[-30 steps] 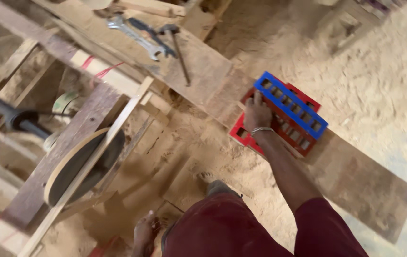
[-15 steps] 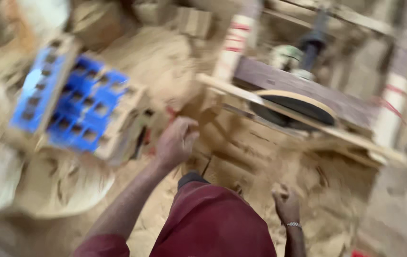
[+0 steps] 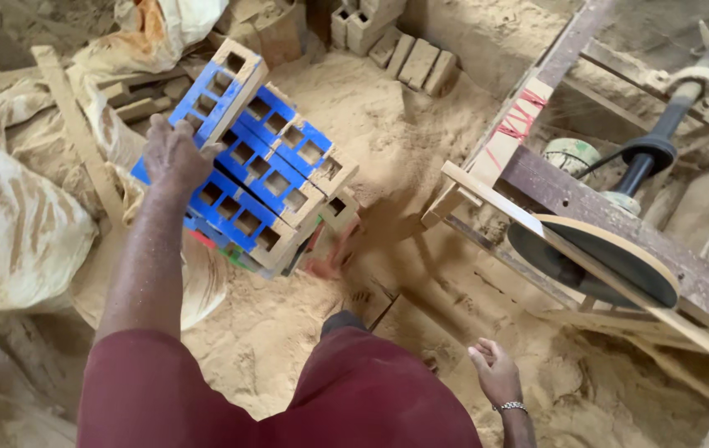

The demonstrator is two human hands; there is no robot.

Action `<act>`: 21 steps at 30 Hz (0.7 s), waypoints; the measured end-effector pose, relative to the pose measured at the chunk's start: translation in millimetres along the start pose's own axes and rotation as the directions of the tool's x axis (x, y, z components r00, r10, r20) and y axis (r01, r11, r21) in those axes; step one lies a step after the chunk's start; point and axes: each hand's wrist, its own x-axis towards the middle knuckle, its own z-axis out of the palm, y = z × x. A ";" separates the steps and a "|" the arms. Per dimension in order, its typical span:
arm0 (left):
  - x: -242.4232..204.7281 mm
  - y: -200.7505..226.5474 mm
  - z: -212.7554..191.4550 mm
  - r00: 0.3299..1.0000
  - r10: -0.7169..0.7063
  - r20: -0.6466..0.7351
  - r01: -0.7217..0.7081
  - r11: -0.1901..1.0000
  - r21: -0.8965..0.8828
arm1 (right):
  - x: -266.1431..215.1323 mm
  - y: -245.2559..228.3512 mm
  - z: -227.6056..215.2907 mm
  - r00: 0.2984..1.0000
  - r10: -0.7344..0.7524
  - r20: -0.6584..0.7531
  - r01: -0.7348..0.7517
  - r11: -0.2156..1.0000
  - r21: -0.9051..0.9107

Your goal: The person sands the edges of small rectangular wooden blocks using a stationary belt sander. They handle red and blue painted blocks one at a time, pressing them against the moving belt to smooth the surfaces, then place the finished pieces aside.

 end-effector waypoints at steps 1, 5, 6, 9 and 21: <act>5.7 -3.2 5.4 1.000 -0.004 0.010 0.004 1.000 -0.006 | -6.9 4.8 3.7 1.000 0.001 -0.002 -0.001 1.000 0.011; 20.1 -1.4 10.4 0.999 0.031 0.040 -0.032 0.999 0.027 | -25.8 25.3 8.0 0.999 0.031 0.019 -0.031 0.999 0.010; 18.5 5.3 8.9 0.997 0.038 0.064 -0.036 0.999 -0.027 | -30.0 30.1 2.7 0.998 0.048 0.030 -0.048 0.999 -0.006; 6.0 40.1 -11.8 0.981 -0.005 0.196 0.096 0.884 -0.458 | -46.0 29.3 -9.8 0.998 0.063 -0.016 -0.064 0.996 -0.067; -259.0 294.4 6.8 0.783 0.120 0.610 0.608 -0.351 -0.712 | -126.9 -172.1 -98.3 0.683 -0.697 -0.218 0.721 0.691 0.049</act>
